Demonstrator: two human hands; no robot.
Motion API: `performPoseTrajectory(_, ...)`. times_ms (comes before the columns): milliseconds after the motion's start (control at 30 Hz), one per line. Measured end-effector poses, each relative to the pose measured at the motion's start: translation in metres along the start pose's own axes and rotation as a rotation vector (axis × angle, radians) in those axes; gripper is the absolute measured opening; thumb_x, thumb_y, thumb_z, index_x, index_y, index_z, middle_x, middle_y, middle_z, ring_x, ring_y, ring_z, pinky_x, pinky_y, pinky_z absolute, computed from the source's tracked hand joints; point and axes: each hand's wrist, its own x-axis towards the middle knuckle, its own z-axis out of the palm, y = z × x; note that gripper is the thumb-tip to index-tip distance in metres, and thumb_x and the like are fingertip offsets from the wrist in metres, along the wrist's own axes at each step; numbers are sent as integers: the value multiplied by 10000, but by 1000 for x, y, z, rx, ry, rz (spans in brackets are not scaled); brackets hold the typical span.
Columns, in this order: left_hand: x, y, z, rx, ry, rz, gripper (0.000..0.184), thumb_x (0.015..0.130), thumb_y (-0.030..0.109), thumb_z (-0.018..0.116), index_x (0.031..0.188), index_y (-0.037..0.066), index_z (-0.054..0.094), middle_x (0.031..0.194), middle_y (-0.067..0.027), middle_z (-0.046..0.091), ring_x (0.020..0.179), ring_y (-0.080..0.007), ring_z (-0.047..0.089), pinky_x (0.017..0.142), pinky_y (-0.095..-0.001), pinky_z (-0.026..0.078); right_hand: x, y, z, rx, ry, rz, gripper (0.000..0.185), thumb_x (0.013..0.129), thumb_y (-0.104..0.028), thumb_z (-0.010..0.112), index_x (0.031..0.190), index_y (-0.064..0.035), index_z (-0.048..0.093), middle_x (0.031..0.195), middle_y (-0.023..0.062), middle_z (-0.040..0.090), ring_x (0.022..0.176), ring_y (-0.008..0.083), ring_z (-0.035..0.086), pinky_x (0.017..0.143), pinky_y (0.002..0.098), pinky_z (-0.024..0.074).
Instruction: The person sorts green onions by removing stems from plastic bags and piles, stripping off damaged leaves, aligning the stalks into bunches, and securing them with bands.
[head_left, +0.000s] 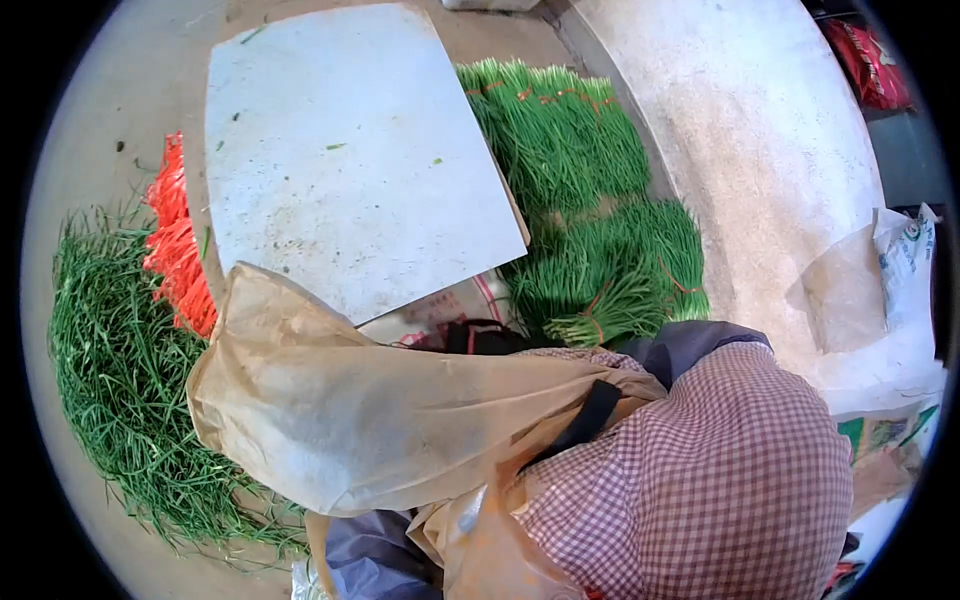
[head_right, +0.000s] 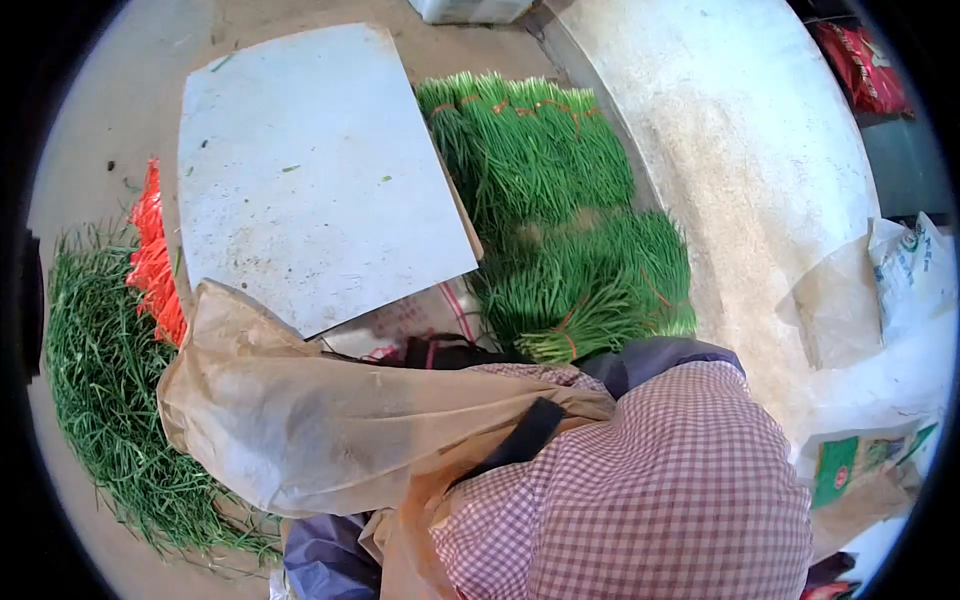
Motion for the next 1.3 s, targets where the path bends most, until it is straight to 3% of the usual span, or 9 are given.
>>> performPoseTrajectory(467,-82,44,32,153,134,-158,454,925,246,610,1341,105,494,1197,-128,640,1019,-300,655,842,-425,560,140,-26,19,78,-171,-359,759,830,-497,692,1316,63,529,1323,217,566,1165,329,575,978,393,459)
performPoseTrajectory(567,-96,50,43,181,150,-133,452,923,243,611,1338,104,498,1195,-129,641,1017,-300,656,842,-423,559,69,-57,5,-264,-61,-511,690,828,-456,699,1299,29,558,1267,209,600,1160,320,581,977,356,456)
performPoseTrajectory(667,-109,57,51,206,168,-128,450,922,241,612,1335,102,501,1193,-129,642,1016,-300,656,843,-421,558,51,-53,-36,-368,267,-735,673,803,-432,716,1303,-7,565,1212,218,611,1143,331,590,976,337,458)
performPoseTrajectory(733,-111,62,54,231,172,-119,448,921,240,613,1333,101,503,1192,-130,643,1015,-300,656,844,-420,558,16,-45,-68,-535,422,-738,802,740,-438,760,1391,-58,487,1265,226,560,1231,363,514,1041,427,411)
performPoseTrajectory(833,-117,71,61,257,187,-107,446,919,238,613,1330,100,507,1190,-130,644,1014,-300,657,845,-418,557,25,-9,-89,-1384,528,-709,975,703,-437,794,1493,-100,334,1417,218,432,1349,383,369,1098,564,301)
performPoseTrajectory(933,-127,75,63,281,197,-109,444,918,236,614,1327,99,510,1188,-131,645,1012,-300,657,845,-416,557,52,-3,-72,-1498,428,-582,1113,663,-438,822,1544,-147,208,1502,204,313,1412,398,238,1105,652,203)
performPoseTrajectory(967,-128,75,64,292,193,-105,444,917,235,615,1326,98,512,1187,-131,646,1012,-300,657,846,-416,556,71,2,-71,-1464,547,-661,1120,647,-423,827,1545,-142,221,1444,201,389,1375,372,314,1105,616,227)
performPoseTrajectory(1100,-141,81,68,328,207,-113,441,915,232,616,1323,96,516,1185,-132,647,1010,-301,658,847,-413,555,89,-9,-92,-1305,334,-673,1078,634,-363,810,1534,-136,262,1274,168,522,1240,339,460,1089,562,247)
performPoseTrajectory(1300,-149,88,80,326,230,-119,437,912,228,617,1317,93,523,1181,-133,650,1007,-301,659,848,-410,554,84,31,-72,-1358,362,-836,1044,640,-436,799,1512,-152,301,1303,168,521,1246,348,474,1071,571,292)
